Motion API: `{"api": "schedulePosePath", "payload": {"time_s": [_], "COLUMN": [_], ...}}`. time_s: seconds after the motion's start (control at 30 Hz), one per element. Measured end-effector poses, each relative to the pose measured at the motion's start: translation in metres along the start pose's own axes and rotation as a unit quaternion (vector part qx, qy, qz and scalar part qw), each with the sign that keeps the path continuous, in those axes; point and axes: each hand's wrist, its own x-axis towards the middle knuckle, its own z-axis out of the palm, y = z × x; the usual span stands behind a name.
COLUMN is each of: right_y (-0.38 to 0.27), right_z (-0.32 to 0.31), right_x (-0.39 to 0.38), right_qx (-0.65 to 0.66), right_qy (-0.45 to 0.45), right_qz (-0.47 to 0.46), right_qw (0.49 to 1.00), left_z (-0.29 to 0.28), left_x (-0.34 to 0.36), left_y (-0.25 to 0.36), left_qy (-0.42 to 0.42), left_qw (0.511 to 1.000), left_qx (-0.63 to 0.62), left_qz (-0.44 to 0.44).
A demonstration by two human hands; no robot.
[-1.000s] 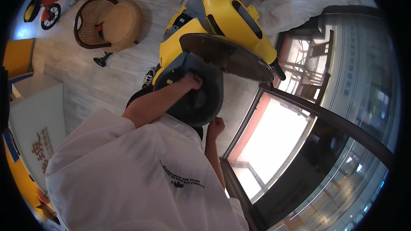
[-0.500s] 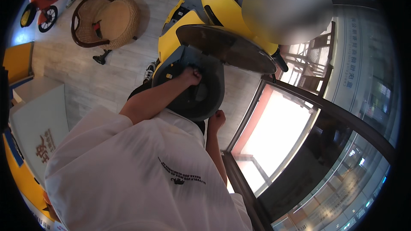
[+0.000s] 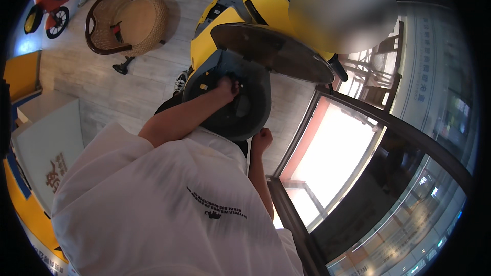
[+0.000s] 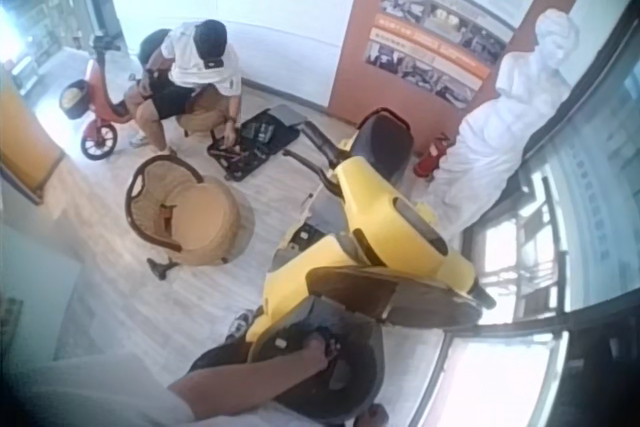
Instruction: Repairing or inspecting the internal storage compartment under the seat of a yellow scooter.
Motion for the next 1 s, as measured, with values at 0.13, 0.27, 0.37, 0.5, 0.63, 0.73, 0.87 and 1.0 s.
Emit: {"api": "schedulePosePath", "payload": {"time_s": [0.13,0.27,0.37,0.5,0.63,0.73,0.87,1.0], "right_y": [0.0,0.001,-0.009,-0.014,-0.01,-0.002,0.0,-0.001], "right_z": [0.009,0.002,-0.001,-0.007,0.001,0.009,0.008,-0.008], "right_x": [0.008,0.011,0.02,0.029,0.033,0.034,0.025,0.012], "right_qx": [0.023,0.159,0.179,0.148,0.159,0.215,0.27,0.359], "right_qy": [-0.01,0.028,0.032,0.011,-0.016,0.003,0.042,0.031], "right_qz": [-0.028,-0.016,0.001,-0.012,0.039,0.092,0.091,0.134], "right_qw": [0.999,0.987,0.983,0.989,0.986,0.972,0.958,0.923], "left_z": [-0.027,-0.02,-0.037,-0.041,-0.074,-0.082,-0.072,-0.086], "left_x": [0.01,-0.093,-0.162,-0.231,-0.192,-0.164,-0.192,-0.189], "left_y": [-0.003,-0.005,0.01,0.067,0.094,0.104,0.108,0.115], "left_qy": [-0.095,-0.106,-0.179,-0.035,0.074,-0.151,-0.155,-0.174], "left_qw": [0.944,0.84,0.554,0.323,0.558,0.778,0.77,0.732], "left_qx": [0.282,0.505,0.6,0.565,0.61,0.541,0.584,0.595], "left_qz": [0.139,0.168,0.549,0.758,0.558,0.279,0.205,0.283]}}
